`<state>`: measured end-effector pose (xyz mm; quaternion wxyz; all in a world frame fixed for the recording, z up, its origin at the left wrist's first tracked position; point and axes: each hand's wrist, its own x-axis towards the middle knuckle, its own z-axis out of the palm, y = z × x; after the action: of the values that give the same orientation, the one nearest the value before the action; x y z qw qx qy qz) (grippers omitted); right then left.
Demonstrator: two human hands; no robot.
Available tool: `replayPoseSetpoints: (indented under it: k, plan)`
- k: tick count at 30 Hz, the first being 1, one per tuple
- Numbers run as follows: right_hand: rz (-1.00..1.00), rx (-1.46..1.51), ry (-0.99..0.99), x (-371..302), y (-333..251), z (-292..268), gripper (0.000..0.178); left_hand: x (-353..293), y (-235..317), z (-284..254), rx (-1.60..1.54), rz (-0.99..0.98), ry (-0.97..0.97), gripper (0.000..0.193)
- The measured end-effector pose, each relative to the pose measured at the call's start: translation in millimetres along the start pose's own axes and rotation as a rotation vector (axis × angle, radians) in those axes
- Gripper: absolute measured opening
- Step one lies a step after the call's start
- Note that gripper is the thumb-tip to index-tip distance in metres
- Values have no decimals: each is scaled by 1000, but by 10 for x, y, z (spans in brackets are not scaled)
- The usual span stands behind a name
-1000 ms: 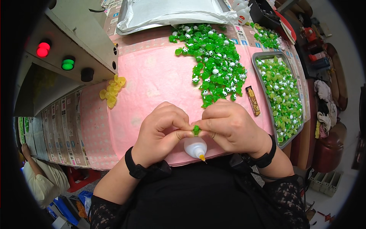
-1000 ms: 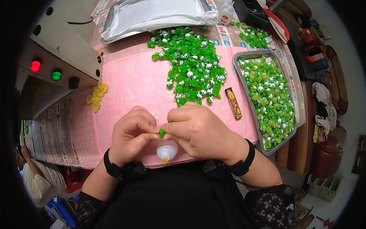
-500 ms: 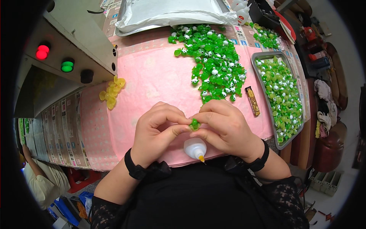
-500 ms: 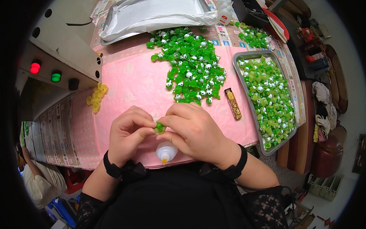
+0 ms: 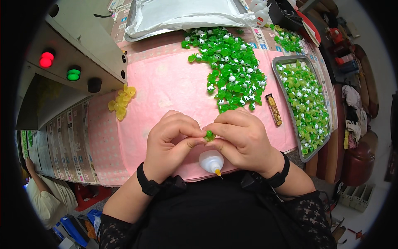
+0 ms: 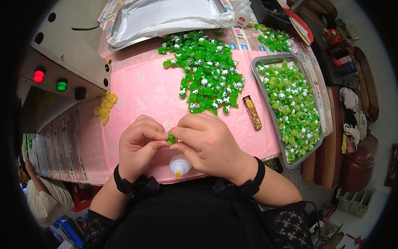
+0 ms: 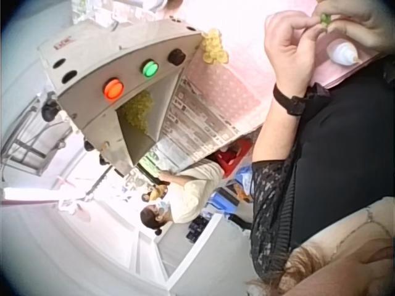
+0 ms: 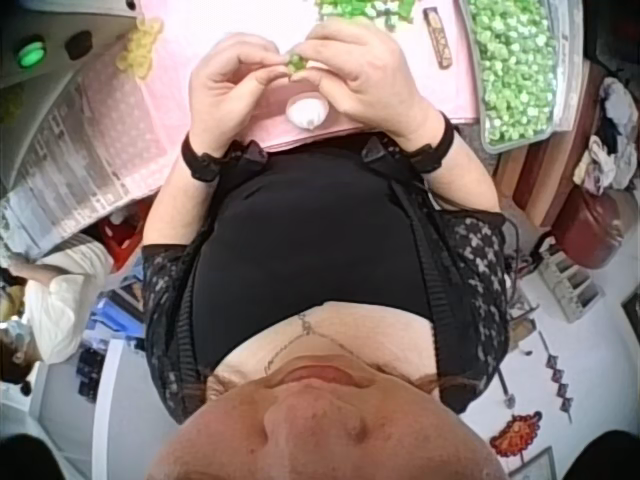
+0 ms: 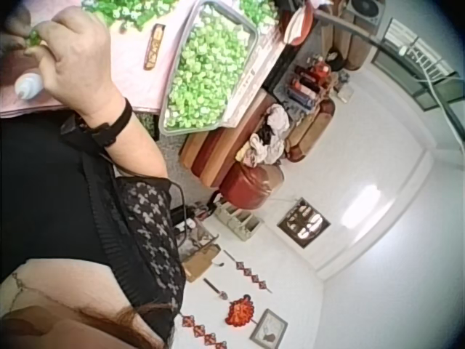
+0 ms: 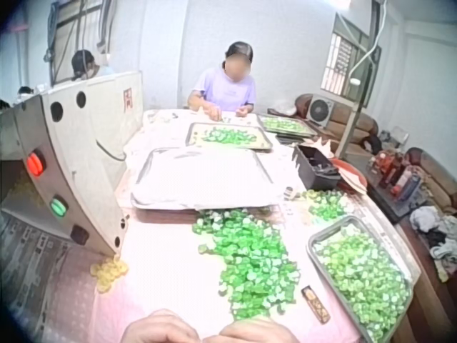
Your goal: The person assembles small green and white gummy candies by applying glue to yellow plastic pieces and attaching the gummies to them. The person handles the items one at a time, using a small bottle to apply adhesive and then pressing the gummies onto the plastic base.
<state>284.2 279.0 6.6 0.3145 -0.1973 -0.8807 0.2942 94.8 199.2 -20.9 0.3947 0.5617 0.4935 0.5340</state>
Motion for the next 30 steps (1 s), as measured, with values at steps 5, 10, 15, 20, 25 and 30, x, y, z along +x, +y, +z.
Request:
replayPoseSetpoints:
  k: [5, 10, 15, 20, 25, 30]
  plan:
    - [45, 33, -10, -3, -18, -3, 21, 5, -24, 7, 23, 20, 4, 8]
    - [143, 41, -19, -12, -66, 6, 20, -37, 15, 23, -55, -91, 23, 12]
    - [310, -128, -26, -117, -50, -241, 21, -22, 176, -195, 161, -47, -186, 28]
    - [501, -414, 134, -321, 134, -812, 22, -39, 344, -708, 499, -162, -28, 33]
    - [558, -565, 227, -532, 268, -1244, 21, 75, 274, -1281, 908, -152, 91, 41]
    - [428, -599, 213, -553, 341, -1225, 22, -54, 182, -1388, 930, -261, 27, 40]
